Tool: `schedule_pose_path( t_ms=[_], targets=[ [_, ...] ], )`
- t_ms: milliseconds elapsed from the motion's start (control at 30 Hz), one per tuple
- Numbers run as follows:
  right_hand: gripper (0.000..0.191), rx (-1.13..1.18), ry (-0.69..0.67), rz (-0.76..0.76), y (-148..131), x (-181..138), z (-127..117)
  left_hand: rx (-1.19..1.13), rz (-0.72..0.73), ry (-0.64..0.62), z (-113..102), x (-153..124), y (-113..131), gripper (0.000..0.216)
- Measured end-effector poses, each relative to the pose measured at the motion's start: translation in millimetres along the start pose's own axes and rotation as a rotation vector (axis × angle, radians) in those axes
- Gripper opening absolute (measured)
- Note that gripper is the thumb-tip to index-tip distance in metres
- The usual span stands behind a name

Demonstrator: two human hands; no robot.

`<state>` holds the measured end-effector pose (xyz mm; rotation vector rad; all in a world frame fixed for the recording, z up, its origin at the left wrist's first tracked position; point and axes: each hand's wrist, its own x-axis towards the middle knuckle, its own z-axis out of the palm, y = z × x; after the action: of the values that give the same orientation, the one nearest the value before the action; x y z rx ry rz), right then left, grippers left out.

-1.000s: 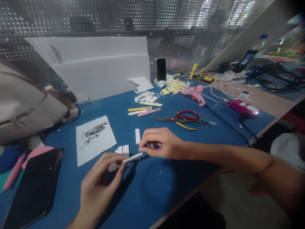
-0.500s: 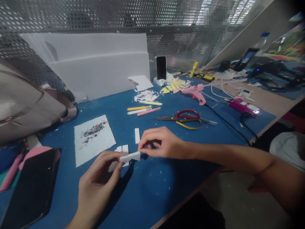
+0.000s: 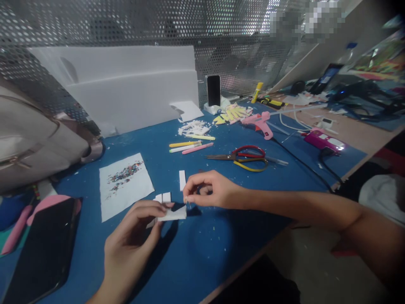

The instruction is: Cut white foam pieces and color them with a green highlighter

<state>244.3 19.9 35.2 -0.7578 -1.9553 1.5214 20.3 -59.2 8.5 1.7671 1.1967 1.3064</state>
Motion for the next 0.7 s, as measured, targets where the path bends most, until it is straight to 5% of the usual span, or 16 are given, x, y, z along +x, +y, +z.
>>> schedule_pose_path(
  t_ms=[433, 700],
  targets=[
    [0.007, -0.271, 0.07, -0.28, 2.0, -2.8, 4.3, 0.082, 0.086, -0.027, -4.2, -3.8, 0.6, 0.018],
    [0.006, -0.295, 0.058, -0.305, 0.5, -2.1, 15.6, 0.163, 0.177, -0.136, -5.5, -4.2, -2.0, 0.023]
  ],
)
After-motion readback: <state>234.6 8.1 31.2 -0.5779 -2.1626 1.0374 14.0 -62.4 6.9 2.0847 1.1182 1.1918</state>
